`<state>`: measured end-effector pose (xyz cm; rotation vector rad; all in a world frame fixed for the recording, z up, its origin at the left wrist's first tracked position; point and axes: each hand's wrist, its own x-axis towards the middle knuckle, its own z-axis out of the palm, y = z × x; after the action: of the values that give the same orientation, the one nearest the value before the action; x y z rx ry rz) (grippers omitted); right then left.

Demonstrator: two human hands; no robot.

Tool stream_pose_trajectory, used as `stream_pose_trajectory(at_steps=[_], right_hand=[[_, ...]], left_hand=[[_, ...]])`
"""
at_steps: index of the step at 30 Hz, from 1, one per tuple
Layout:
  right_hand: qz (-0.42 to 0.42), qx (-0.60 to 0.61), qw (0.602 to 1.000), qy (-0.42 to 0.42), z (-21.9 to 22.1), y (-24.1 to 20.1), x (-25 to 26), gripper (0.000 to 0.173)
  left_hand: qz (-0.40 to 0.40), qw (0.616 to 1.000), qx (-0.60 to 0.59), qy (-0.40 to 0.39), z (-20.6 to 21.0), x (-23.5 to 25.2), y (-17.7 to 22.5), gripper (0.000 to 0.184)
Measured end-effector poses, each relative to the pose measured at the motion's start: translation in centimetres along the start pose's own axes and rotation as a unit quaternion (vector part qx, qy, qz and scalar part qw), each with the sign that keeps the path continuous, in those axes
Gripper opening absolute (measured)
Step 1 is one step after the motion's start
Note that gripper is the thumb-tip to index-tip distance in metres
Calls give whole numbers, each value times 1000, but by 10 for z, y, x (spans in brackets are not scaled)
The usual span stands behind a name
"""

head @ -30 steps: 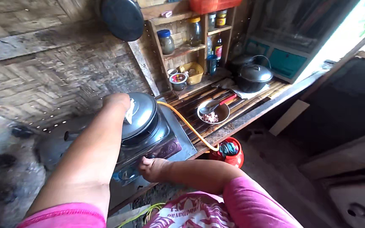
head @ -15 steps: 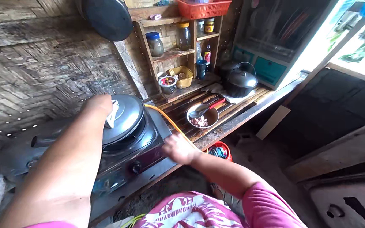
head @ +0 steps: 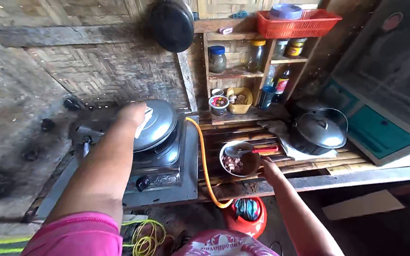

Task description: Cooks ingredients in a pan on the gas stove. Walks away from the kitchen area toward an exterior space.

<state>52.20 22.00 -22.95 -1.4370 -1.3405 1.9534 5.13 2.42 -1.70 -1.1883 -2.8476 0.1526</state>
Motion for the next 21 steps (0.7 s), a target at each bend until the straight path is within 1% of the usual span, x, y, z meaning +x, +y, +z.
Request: stream_pose_trajectory(at_steps=[4, 7, 10, 14, 16, 17, 18, 19, 20, 21], right_hand=[[1, -120, 993, -6, 6, -5, 15, 54], [-13, -142, 990, 12, 8, -7, 21, 49], [-16, -120, 992, 27, 1, -8, 30, 56], [-11, -77, 995, 62, -12, -19, 39, 60], [-4, -65, 996, 59, -18, -18, 39, 58], [0, -57, 997, 57, -22, -17, 39, 54], [1, -40, 997, 58, -25, -15, 38, 52], [-4, -12, 997, 76, -28, -13, 40, 52], [-9, 27, 995, 101, -31, -12, 41, 55], [-10, 77, 988, 134, -33, -14, 40, 53]], left_hand=[[-24, 999, 11, 19, -10, -8, 7, 31], [-34, 999, 15, 21, -16, -15, 4, 35], [-27, 999, 22, 21, -17, -16, -5, 34], [-27, 998, 41, 29, -21, -14, -12, 32], [-33, 998, 46, 32, -23, -20, -14, 31], [-36, 998, 44, 33, -25, -26, -13, 32], [-38, 998, 39, 39, -29, -31, -12, 32], [-41, 998, 33, 46, -33, -37, -11, 33], [-46, 997, 27, 53, -37, -45, -10, 33], [-50, 997, 20, 61, -41, -52, -9, 33]])
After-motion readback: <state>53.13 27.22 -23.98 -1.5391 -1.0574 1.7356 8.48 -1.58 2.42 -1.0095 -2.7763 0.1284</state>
